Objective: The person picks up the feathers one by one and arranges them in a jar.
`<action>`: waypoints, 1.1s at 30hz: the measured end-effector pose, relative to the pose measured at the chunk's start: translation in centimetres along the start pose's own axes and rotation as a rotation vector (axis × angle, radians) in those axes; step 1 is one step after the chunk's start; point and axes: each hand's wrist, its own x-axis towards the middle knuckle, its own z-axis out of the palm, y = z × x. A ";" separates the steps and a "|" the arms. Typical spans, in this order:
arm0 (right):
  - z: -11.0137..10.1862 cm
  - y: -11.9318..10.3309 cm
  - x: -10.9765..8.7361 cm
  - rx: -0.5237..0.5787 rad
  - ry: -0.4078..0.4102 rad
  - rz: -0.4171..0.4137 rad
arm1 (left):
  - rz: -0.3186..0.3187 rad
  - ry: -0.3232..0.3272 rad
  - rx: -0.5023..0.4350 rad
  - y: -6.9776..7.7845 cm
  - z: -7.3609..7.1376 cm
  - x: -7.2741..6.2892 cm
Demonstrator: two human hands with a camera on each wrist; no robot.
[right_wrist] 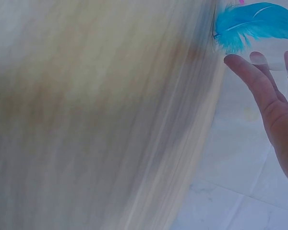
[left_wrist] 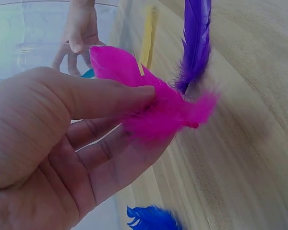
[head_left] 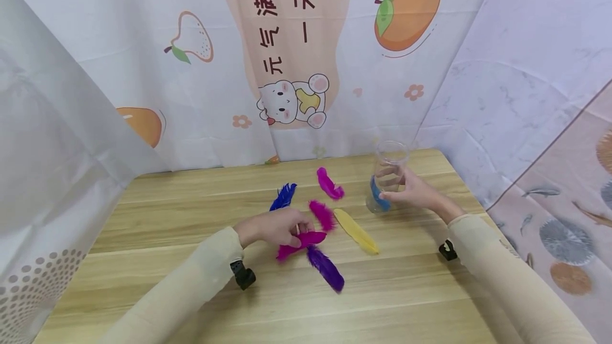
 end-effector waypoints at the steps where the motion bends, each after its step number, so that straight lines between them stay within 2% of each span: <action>1: 0.0 0.0 0.0 -0.001 0.000 0.002 | -0.004 0.000 -0.006 0.0 0.0 0.0; 11: -0.2 0.1 -0.1 -0.010 0.008 -0.014 | 0.016 -0.004 -0.093 0.0 -0.3 0.8; 19: -0.1 0.4 0.0 -0.016 0.006 -0.021 | 0.038 -0.016 -0.142 0.9 -0.6 1.2; 26: -0.2 0.3 0.0 -0.022 0.004 -0.011 | 0.049 -0.011 -0.143 1.6 -0.6 1.5; 33: -0.1 0.4 0.1 -0.027 0.003 -0.025 | 0.031 -0.025 -0.158 1.8 -0.8 1.7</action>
